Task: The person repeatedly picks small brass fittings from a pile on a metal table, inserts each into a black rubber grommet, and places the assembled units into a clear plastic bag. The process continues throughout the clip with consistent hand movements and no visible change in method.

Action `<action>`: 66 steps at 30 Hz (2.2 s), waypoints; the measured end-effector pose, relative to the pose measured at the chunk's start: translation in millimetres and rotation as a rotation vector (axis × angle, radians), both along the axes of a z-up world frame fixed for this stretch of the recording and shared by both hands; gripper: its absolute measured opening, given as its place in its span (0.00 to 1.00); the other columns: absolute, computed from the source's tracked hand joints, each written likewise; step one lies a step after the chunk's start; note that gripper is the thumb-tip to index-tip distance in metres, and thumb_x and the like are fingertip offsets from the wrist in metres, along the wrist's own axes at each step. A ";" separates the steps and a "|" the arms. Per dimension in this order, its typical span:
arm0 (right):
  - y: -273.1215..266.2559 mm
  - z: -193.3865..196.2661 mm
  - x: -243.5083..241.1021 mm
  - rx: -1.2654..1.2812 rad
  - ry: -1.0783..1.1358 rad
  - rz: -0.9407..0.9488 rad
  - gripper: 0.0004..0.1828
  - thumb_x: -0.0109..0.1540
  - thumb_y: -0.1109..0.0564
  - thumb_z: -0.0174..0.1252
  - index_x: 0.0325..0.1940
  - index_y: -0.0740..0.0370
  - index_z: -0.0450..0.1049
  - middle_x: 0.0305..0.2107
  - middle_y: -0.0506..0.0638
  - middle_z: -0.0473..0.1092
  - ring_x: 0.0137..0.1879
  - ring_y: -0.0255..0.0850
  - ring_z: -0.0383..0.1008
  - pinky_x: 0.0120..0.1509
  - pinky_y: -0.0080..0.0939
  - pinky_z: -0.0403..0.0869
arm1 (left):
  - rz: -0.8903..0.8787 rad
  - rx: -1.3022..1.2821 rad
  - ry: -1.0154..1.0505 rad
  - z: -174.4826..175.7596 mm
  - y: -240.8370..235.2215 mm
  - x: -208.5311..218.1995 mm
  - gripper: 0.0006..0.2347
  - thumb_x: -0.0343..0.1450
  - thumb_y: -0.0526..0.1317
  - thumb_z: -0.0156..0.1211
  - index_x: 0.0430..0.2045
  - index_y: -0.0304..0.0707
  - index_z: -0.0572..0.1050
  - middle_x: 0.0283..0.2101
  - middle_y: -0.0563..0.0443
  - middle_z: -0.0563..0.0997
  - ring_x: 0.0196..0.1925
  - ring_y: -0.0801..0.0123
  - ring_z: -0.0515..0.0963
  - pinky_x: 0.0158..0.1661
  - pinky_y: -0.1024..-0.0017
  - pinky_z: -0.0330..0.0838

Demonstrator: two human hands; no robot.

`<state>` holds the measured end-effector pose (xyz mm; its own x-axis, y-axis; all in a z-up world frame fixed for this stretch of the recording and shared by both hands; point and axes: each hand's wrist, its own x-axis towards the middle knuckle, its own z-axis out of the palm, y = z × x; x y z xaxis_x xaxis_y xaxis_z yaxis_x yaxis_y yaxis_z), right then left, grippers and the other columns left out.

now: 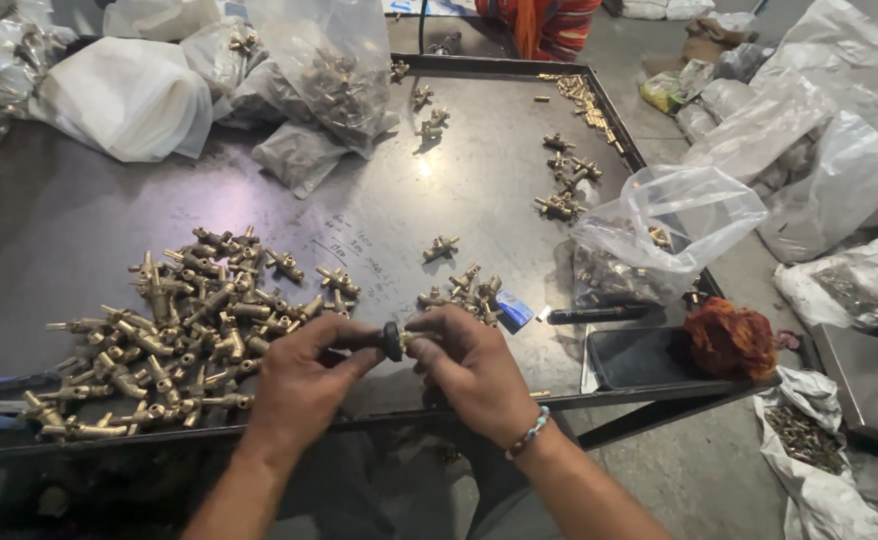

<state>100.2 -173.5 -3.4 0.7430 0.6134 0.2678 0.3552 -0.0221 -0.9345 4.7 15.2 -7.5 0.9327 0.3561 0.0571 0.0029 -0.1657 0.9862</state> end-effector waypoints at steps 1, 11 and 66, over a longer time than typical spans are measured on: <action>0.5 -4.7 3.1 0.038 0.199 0.040 0.09 0.64 0.63 0.60 0.49 0.66 0.75 0.36 0.47 0.78 0.39 0.30 0.77 0.42 0.31 0.77 | 0.044 0.196 -0.183 -0.6 -4.0 -2.7 0.09 0.63 0.31 0.71 0.35 0.37 0.82 0.36 0.51 0.87 0.39 0.72 0.86 0.39 0.74 0.79; 24.1 3.2 12.8 0.223 0.468 -0.246 0.11 0.66 0.59 0.58 0.49 0.69 0.75 0.28 0.51 0.74 0.27 0.33 0.69 0.29 0.35 0.71 | 0.333 0.301 -0.383 2.9 -10.0 -3.9 0.08 0.65 0.31 0.69 0.34 0.36 0.77 0.42 0.47 0.85 0.43 0.63 0.86 0.42 0.71 0.79; 4.2 -13.2 -6.3 0.122 0.158 0.008 0.09 0.66 0.66 0.58 0.51 0.63 0.72 0.39 0.48 0.78 0.45 0.32 0.79 0.47 0.32 0.78 | -0.084 -0.268 0.028 -11.9 16.7 9.1 0.11 0.68 0.34 0.65 0.43 0.32 0.83 0.34 0.51 0.87 0.32 0.76 0.82 0.31 0.77 0.74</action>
<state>93.9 -169.3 -16.7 0.7770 0.5895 0.2210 0.2032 0.0973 -0.9743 13.7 31.9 -19.4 0.9596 0.2760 -0.0553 0.0284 0.1003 0.9945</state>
